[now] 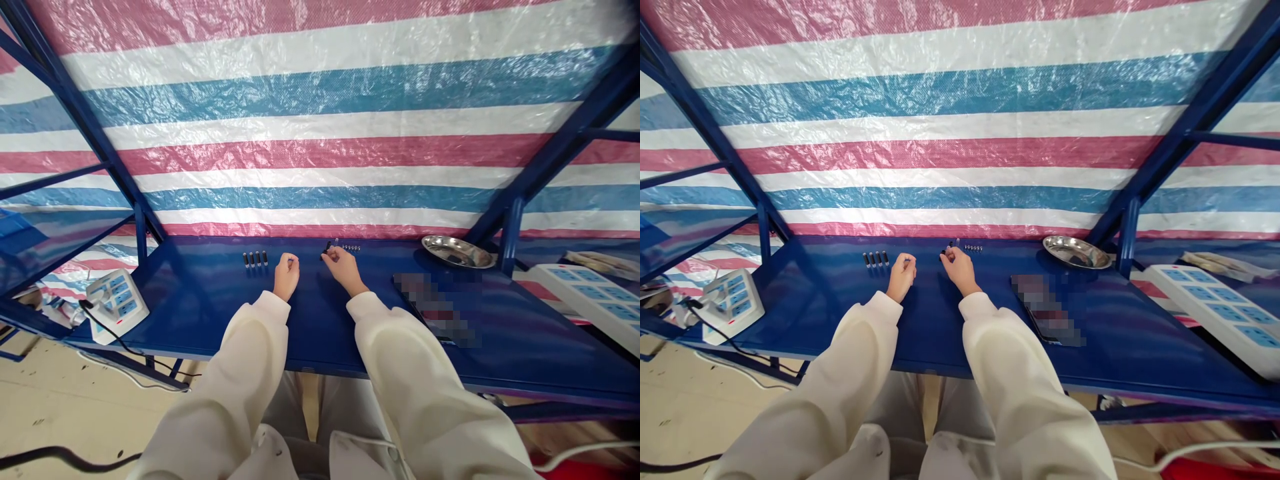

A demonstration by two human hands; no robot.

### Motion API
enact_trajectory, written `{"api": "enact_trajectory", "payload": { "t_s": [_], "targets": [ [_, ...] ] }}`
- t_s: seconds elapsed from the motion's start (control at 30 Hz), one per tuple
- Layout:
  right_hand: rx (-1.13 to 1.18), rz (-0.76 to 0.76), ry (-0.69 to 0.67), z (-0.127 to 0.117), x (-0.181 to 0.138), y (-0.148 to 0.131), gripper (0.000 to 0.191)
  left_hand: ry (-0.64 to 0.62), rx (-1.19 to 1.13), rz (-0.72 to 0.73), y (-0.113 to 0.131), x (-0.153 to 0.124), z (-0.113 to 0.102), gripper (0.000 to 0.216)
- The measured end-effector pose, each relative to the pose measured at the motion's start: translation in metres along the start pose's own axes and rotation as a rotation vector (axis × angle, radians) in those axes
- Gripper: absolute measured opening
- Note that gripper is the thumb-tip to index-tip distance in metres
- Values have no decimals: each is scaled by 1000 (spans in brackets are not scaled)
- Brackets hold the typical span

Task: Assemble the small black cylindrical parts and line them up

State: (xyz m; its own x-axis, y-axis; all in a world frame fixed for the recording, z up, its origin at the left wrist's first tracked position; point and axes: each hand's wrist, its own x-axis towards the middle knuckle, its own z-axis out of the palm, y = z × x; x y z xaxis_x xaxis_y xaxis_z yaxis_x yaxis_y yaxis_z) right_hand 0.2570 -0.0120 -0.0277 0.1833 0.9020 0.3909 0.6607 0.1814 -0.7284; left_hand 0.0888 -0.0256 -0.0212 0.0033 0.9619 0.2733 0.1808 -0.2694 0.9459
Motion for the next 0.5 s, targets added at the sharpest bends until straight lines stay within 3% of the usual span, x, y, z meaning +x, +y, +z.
{"api": "enact_trajectory", "payload": {
  "t_s": [0.17,0.5],
  "targets": [
    [-177,136,-12,2,21,12,12,-62,147,59,0,-3,2,6],
    [-263,189,-36,7,31,20,14,-120,273,137,2,-8,7,10]
  ]
}}
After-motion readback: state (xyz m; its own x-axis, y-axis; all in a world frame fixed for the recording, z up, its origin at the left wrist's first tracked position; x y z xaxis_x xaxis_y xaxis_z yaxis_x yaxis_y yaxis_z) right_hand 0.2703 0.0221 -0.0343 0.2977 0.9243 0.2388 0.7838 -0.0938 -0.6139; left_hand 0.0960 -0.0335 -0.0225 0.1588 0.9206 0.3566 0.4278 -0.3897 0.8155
